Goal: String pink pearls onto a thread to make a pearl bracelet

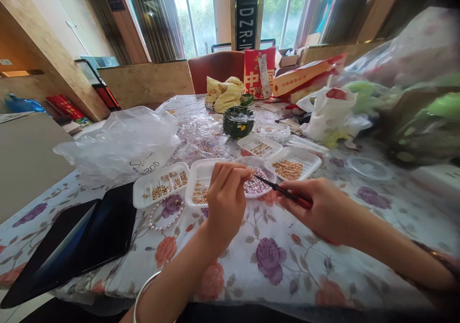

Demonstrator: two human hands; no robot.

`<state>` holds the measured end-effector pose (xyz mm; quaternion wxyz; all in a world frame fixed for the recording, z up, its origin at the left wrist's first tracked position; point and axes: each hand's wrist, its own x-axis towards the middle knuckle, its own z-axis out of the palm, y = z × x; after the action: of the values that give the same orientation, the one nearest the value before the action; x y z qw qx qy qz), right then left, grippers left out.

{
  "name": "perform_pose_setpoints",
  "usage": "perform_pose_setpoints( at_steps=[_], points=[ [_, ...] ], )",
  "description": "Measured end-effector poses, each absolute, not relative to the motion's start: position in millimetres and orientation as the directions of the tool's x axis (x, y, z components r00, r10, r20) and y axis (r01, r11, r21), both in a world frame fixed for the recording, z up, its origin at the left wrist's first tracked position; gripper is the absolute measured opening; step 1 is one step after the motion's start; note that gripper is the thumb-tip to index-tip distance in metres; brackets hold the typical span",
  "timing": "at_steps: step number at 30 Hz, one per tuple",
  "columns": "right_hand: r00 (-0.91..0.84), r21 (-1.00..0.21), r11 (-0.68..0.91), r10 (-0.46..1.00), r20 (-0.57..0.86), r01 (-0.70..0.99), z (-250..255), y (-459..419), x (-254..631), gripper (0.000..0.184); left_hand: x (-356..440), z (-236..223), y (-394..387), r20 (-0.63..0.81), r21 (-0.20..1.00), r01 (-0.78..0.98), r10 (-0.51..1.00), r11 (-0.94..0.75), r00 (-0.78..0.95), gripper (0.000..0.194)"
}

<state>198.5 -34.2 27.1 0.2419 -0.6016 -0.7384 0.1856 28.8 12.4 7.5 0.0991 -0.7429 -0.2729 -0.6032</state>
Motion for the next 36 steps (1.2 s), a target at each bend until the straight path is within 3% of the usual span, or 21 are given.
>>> perform_pose_setpoints(
  at_steps=[16, 24, 36],
  points=[
    [-0.149, -0.599, 0.209, 0.978, 0.148, 0.773, 20, -29, 191, 0.021, 28, 2, 13, 0.933, 0.233, 0.568, 0.347, -0.789, 0.098, 0.018],
    [-0.145, -0.525, 0.246, 0.963, 0.225, 0.815, 12, -24, 184, 0.017, 27, 1, 15, 0.923, 0.266, 0.615, 0.380, -0.743, 0.060, 0.019],
    [-0.040, -0.307, 0.140, 0.950, 0.308, 0.941, 12, -25, 183, 0.019, 29, -2, 19, 0.862, 0.390, 0.571, 0.504, -0.723, 0.049, 0.021]
  ],
)
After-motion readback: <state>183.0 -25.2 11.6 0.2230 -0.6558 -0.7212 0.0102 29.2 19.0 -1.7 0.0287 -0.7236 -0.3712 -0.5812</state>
